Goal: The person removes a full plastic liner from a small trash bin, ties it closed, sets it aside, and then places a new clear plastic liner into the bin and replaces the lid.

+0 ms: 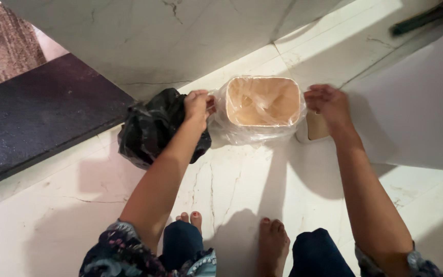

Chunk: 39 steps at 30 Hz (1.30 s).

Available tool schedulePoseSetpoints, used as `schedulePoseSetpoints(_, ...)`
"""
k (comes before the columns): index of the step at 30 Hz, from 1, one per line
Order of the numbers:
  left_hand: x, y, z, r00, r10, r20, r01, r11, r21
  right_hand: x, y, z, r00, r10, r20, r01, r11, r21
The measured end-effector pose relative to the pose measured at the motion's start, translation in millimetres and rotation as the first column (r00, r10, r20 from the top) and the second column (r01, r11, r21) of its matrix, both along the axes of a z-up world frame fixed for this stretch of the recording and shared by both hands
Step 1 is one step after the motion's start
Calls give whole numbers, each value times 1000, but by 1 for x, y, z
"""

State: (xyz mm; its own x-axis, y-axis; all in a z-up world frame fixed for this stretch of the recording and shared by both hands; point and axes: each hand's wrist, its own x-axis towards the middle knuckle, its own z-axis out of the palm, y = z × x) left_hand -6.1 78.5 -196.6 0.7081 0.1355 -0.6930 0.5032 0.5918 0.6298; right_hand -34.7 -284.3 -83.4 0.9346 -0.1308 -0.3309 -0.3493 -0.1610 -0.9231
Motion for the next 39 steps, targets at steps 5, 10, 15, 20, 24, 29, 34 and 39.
schedulePoseSetpoints(5,-24,-27,113,592,-597,542,-498,258,828,-4,27,72,958,207,201,-137,939,-315)
schedulePoseSetpoints(10,-15,-66,166,247,-904,-348,35,-350,936,20,97,76,570,772,-282,-708,287,-645)
schedulePoseSetpoints(15,4,-106,138,34,-767,-641,212,-621,754,41,143,58,405,573,-713,-846,-60,-529)
schedulePoseSetpoints(20,17,-127,103,-7,-708,-706,312,-672,671,38,151,50,559,488,-671,-811,151,-566)
schedulePoseSetpoints(24,33,-130,93,20,-731,-682,277,-651,707,32,154,38,661,447,-603,-742,275,-611)
schedulePoseSetpoints(29,37,-128,84,4,-756,-654,285,-626,726,28,148,25,692,447,-567,-718,342,-607)
schedulePoseSetpoints(34,17,-110,91,-95,-785,-612,307,-608,732,28,129,42,634,531,-562,-752,254,-608)
schedulePoseSetpoints(39,19,-70,171,28,-877,-479,299,-450,841,17,117,91,425,771,-474,-751,7,-661)
